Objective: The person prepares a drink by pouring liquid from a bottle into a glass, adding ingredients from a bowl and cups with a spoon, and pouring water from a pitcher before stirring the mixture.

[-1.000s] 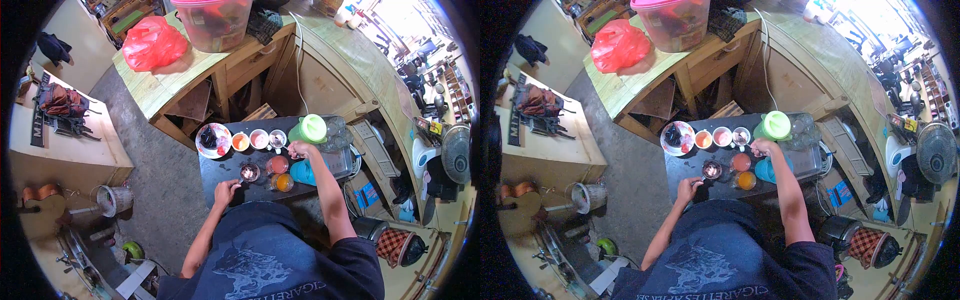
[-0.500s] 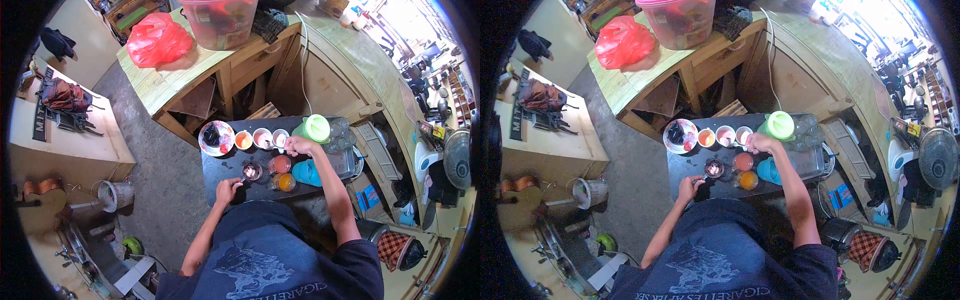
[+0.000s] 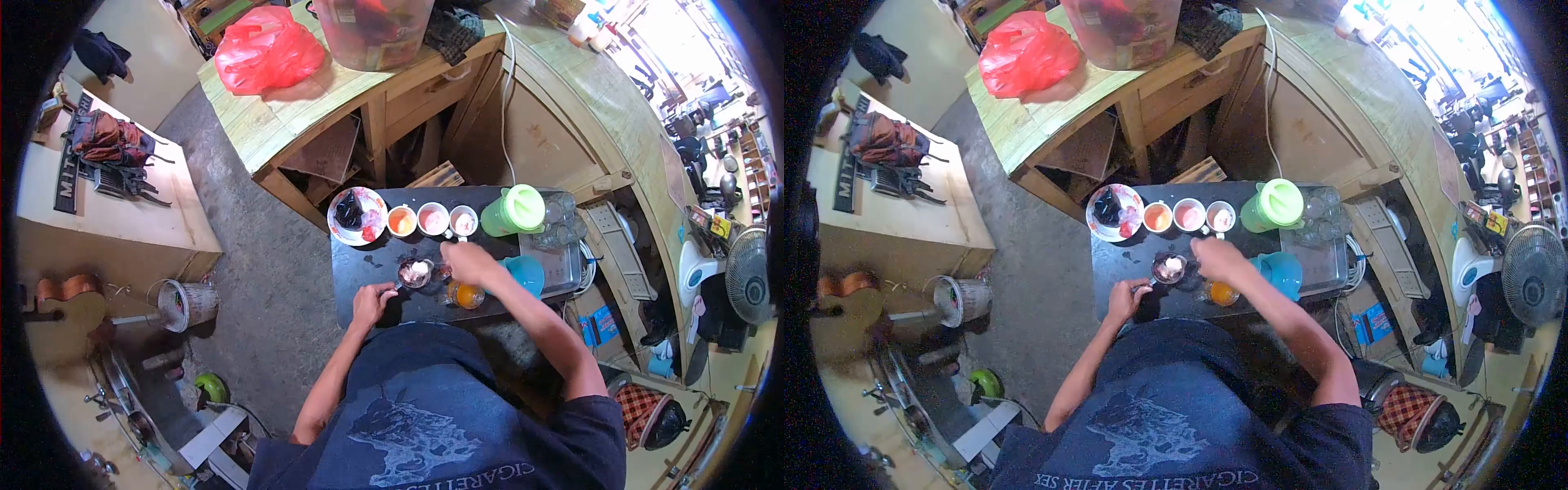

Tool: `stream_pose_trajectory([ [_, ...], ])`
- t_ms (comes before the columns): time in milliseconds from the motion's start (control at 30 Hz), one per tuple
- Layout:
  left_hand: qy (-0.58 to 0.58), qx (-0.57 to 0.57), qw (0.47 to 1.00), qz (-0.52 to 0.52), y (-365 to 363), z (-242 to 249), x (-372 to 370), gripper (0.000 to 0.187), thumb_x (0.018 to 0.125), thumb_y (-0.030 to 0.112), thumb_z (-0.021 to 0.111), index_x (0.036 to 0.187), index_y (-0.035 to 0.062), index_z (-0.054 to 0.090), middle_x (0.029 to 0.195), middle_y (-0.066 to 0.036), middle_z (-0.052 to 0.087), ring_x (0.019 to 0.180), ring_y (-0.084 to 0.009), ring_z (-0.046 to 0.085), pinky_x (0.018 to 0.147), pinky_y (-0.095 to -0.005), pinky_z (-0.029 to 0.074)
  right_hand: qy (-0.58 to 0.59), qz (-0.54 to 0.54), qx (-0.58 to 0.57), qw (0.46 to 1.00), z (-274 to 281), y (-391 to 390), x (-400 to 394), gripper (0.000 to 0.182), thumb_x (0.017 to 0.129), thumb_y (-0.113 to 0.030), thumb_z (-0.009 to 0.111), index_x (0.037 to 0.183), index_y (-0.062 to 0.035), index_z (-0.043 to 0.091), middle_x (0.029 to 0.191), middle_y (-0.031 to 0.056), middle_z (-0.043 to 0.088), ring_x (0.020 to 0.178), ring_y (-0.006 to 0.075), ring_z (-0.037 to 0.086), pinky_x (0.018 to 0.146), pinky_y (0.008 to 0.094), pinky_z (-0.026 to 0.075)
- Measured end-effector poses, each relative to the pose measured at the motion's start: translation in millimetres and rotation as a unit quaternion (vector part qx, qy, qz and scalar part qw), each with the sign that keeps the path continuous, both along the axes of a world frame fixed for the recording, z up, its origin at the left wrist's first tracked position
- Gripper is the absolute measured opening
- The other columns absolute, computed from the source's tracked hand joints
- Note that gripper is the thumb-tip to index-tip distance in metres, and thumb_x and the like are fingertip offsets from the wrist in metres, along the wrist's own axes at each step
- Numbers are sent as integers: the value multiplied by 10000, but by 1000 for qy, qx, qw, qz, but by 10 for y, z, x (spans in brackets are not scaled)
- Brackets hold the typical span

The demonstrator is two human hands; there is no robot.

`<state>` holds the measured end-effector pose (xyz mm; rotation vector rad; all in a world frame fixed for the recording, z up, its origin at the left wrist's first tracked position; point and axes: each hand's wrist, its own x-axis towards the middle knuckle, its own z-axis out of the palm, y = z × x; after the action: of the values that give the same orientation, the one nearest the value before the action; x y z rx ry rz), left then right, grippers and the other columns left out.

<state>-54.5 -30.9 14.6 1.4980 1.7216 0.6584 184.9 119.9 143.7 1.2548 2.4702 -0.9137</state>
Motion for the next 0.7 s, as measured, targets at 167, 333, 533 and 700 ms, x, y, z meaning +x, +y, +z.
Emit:
stream_pose_trajectory([
  [167,-5,-17,1000,-1,38,156,11,276,850,302,705,1008,80,748,880,-177,700,806,-372,679,703,-411,521,0,117,184,976,-80,-451,-105,345,738,-35,666,1047,28,526,868,183,662,786,367,685,661,452,558],
  [333,-3,5,1000,2,25,115,20,267,853,296,705,1008,82,748,859,-187,694,793,-375,677,697,-415,519,6,115,196,974,-159,-574,-75,274,759,-18,624,1002,4,499,847,174,640,734,350,686,614,424,557],
  [533,7,11,1000,9,6,107,30,268,856,298,704,1014,86,747,807,-200,681,752,-380,672,669,-414,513,38,82,180,980,-206,-574,22,267,740,26,600,975,20,474,849,229,624,717,405,665,598,485,532],
  [700,-9,18,1000,13,-3,93,30,267,857,297,702,1023,93,749,800,-197,684,743,-379,671,673,-412,514,40,79,190,978,-151,-563,60,267,753,-3,620,979,6,478,866,205,623,726,385,668,607,447,550],
])
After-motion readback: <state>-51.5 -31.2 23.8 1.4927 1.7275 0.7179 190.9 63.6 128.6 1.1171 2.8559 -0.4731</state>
